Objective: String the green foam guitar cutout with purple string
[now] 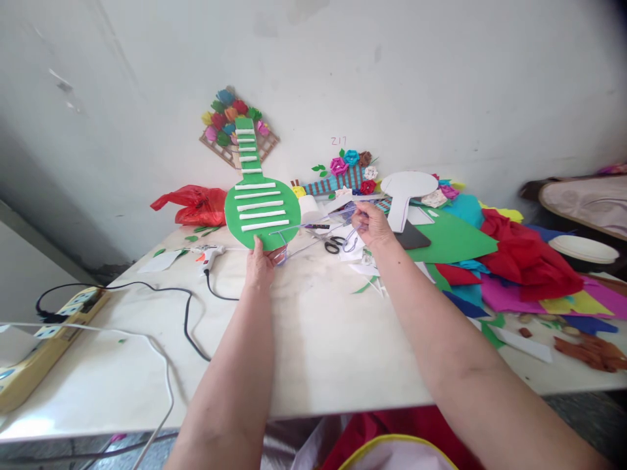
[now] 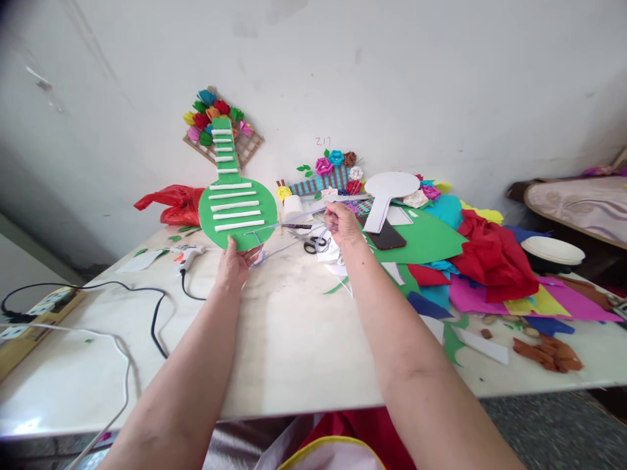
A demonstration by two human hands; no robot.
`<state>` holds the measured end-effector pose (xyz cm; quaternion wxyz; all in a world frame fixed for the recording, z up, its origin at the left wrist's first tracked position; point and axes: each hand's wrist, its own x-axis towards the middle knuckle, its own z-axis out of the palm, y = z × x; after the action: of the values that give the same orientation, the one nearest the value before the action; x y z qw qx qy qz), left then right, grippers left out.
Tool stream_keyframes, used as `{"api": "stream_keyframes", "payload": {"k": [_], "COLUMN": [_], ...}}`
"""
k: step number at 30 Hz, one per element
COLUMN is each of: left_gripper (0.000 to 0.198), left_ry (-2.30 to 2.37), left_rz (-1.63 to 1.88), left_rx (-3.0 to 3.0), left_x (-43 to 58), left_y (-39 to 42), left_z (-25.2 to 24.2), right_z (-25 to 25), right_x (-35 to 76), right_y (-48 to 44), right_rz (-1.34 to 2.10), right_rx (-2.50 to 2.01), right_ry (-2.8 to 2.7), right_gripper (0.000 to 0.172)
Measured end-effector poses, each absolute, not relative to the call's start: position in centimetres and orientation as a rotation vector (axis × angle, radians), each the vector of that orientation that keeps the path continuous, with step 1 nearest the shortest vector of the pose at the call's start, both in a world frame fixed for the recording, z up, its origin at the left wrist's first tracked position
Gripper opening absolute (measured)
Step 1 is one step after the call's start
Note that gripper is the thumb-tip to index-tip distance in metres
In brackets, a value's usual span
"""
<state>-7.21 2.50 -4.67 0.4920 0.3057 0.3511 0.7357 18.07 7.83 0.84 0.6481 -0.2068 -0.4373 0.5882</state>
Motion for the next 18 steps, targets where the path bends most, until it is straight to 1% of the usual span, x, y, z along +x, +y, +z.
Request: {"api": "stream_keyframes", "payload": {"k": [6,12,16,18], "left_gripper": [0.049,0.044,0.038,0.037], "left_ry": [0.821,0.81,0.834,0.838], "left_rz": [1.784,1.789,1.811,1.81], "left_rx": [0.742,0.706,0.652,0.654], "left_x": [-7.3,-7.4,-7.5,-7.5], "left_y": [2.5,2.4,2.4,2.4], "left_z": [-4.6,-4.5,-4.6,-4.5], "right_z": [1.4,0.9,-0.1,-0.6], "right_x": [18.2,17.8,17.8,18.1], "right_y": [7.6,7.8,8.8,9.3], "right_rz": [1.217,0.986,0.819,0.701], "right_rx": [-0.6,-0.884,-1.047,-1.101], "right_ry": [-0.898,-0.806,-0.849,-0.979], "right_gripper": [0.024,0.021,0.021,0.022]}}
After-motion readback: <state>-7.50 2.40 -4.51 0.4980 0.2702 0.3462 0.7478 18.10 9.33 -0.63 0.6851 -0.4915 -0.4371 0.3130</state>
